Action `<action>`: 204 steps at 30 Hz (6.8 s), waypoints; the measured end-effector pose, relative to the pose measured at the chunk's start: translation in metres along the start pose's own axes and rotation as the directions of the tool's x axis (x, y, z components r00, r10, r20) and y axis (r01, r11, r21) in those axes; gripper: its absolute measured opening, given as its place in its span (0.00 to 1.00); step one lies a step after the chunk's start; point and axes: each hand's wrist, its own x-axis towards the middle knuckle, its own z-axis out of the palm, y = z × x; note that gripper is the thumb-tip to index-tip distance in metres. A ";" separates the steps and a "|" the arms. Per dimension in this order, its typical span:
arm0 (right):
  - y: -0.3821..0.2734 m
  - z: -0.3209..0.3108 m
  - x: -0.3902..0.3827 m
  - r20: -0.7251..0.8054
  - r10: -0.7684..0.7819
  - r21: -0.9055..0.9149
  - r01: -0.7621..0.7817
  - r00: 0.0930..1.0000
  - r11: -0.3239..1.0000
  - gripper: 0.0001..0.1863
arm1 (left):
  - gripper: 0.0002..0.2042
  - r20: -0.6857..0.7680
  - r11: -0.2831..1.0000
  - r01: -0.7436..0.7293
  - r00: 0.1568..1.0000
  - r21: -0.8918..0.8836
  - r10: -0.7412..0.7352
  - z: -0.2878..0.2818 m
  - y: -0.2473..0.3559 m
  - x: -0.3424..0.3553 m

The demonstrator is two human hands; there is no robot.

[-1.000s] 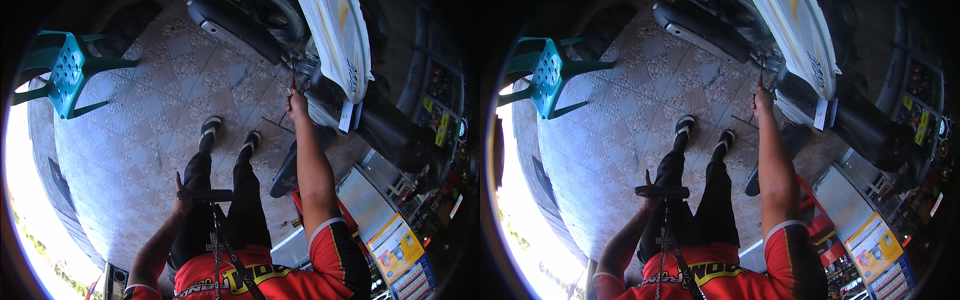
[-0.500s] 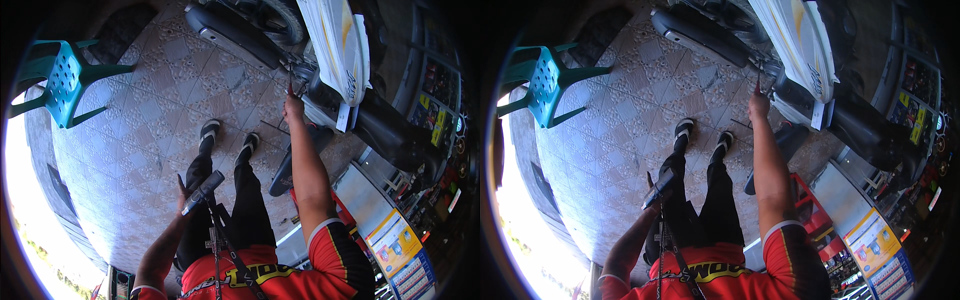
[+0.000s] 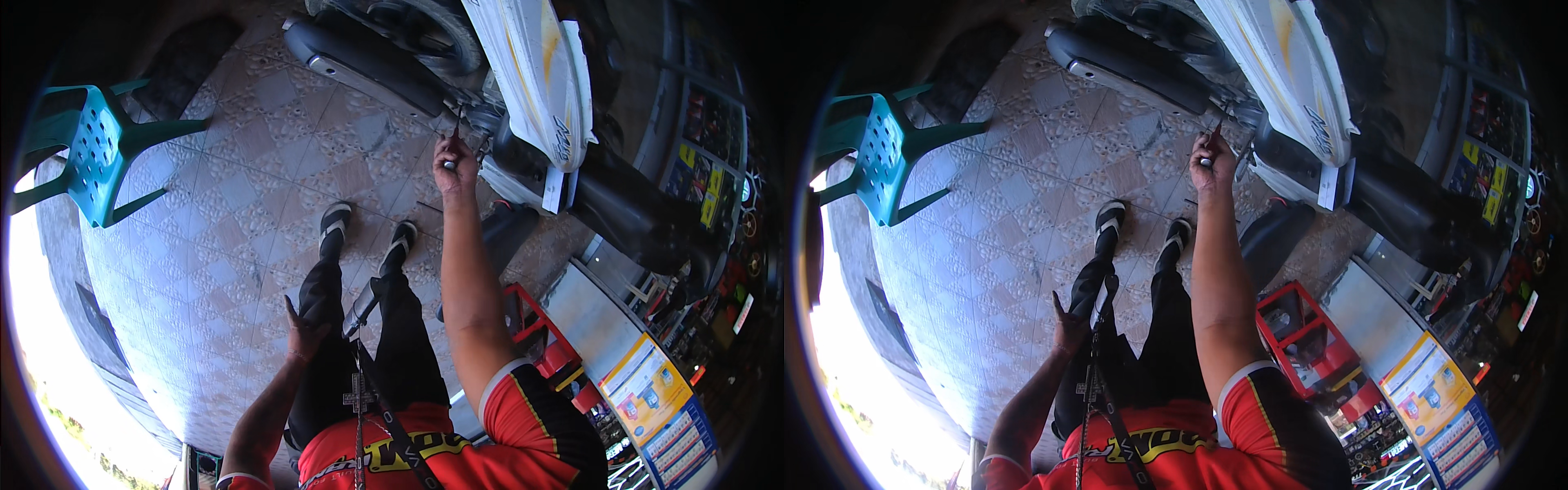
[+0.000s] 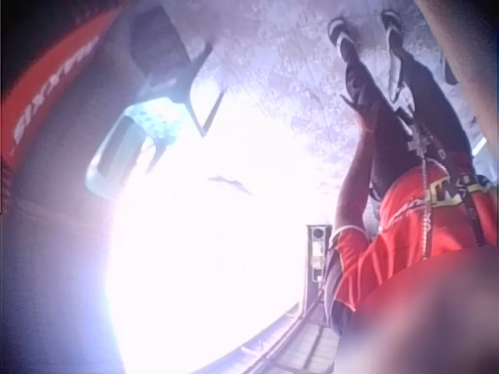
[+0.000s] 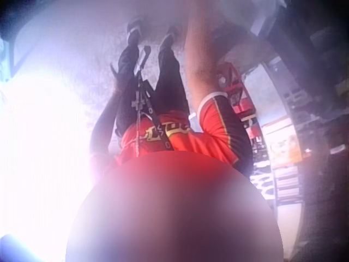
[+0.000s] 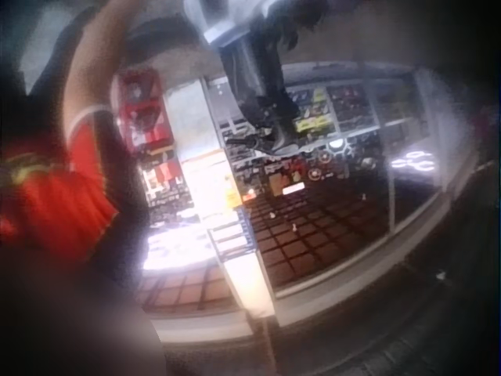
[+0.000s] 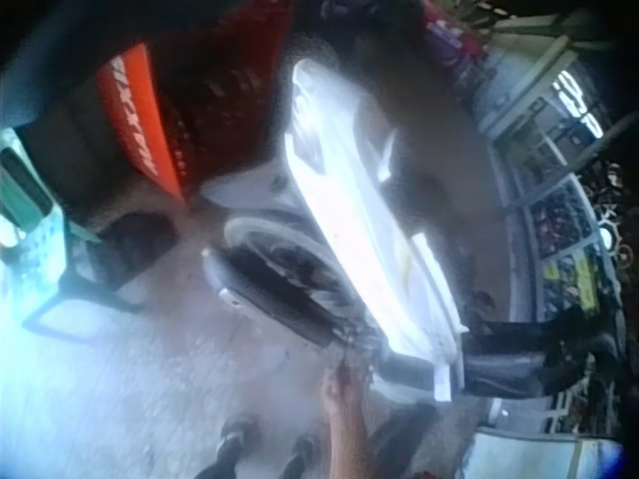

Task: The person retrieves a flashlight and approaches a white motorcycle. They illuminate the rear wheel area and use a T-handle wrench to loosen and tighten bolts on the rear axle. The person then uses a screwdriver to adjust components near the rear fender and under the seat. The task involves inspecting and adjusting mechanical parts of the motorcycle.

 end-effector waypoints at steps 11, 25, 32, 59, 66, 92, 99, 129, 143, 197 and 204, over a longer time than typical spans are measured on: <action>0.003 -0.013 0.061 0.042 -0.670 -0.951 -0.177 0.741 -0.255 0.11 | 0.55 0.229 0.837 0.272 0.956 -0.474 -0.181 0.011 -0.023 0.012; -0.004 0.003 0.038 -0.286 -0.165 -0.417 0.032 0.944 0.908 0.08 | 0.31 0.113 0.972 -0.134 0.981 -0.195 0.158 0.002 0.000 -0.007; -0.015 -0.003 0.036 -0.041 0.100 -0.298 -0.108 0.994 0.948 0.11 | 0.18 0.124 0.952 -0.306 0.945 0.011 0.303 0.001 -0.007 0.013; -0.049 0.011 0.086 0.202 0.242 -0.250 -0.189 0.949 0.950 0.12 | 0.63 -0.099 0.983 0.185 0.978 0.002 -0.184 0.069 0.053 0.002; -0.068 -0.007 0.115 0.248 0.401 -0.319 -0.316 0.882 0.893 0.10 | 0.61 -0.074 0.967 0.230 0.968 -0.110 -0.239 0.074 0.050 -0.003; -0.080 -0.005 0.125 0.058 0.167 -0.387 -0.132 0.984 0.912 0.07 | 0.64 -0.021 0.938 0.315 0.947 -0.141 -0.321 0.073 0.029 0.004; -0.065 -0.020 0.119 0.023 -0.060 -0.569 0.062 0.998 0.820 0.06 | 0.63 -0.073 0.969 0.163 0.981 -0.186 -0.179 0.073 0.039 0.003; -0.067 0.000 0.229 -0.190 -0.681 -0.746 0.347 0.707 0.569 0.21 | 0.16 0.203 0.838 0.201 0.973 -0.508 -0.110 0.063 0.076 0.057; -0.024 -0.015 0.169 -0.039 -0.787 -0.769 0.485 0.615 0.417 0.22 | 0.16 0.258 0.801 0.286 0.951 -0.525 -0.170 0.052 0.110 0.053; -0.139 -0.067 -1.043 0.944 0.204 0.245 0.138 -0.261 -0.960 0.19 | 0.18 0.127 0.882 -0.468 0.873 -0.056 0.472 -0.041 0.097 -0.225; -0.175 -0.214 -1.138 0.963 -0.032 -0.041 -0.028 -0.266 -0.999 0.20 | 0.19 0.360 0.870 -0.487 0.826 0.070 0.434 0.042 0.087 -0.232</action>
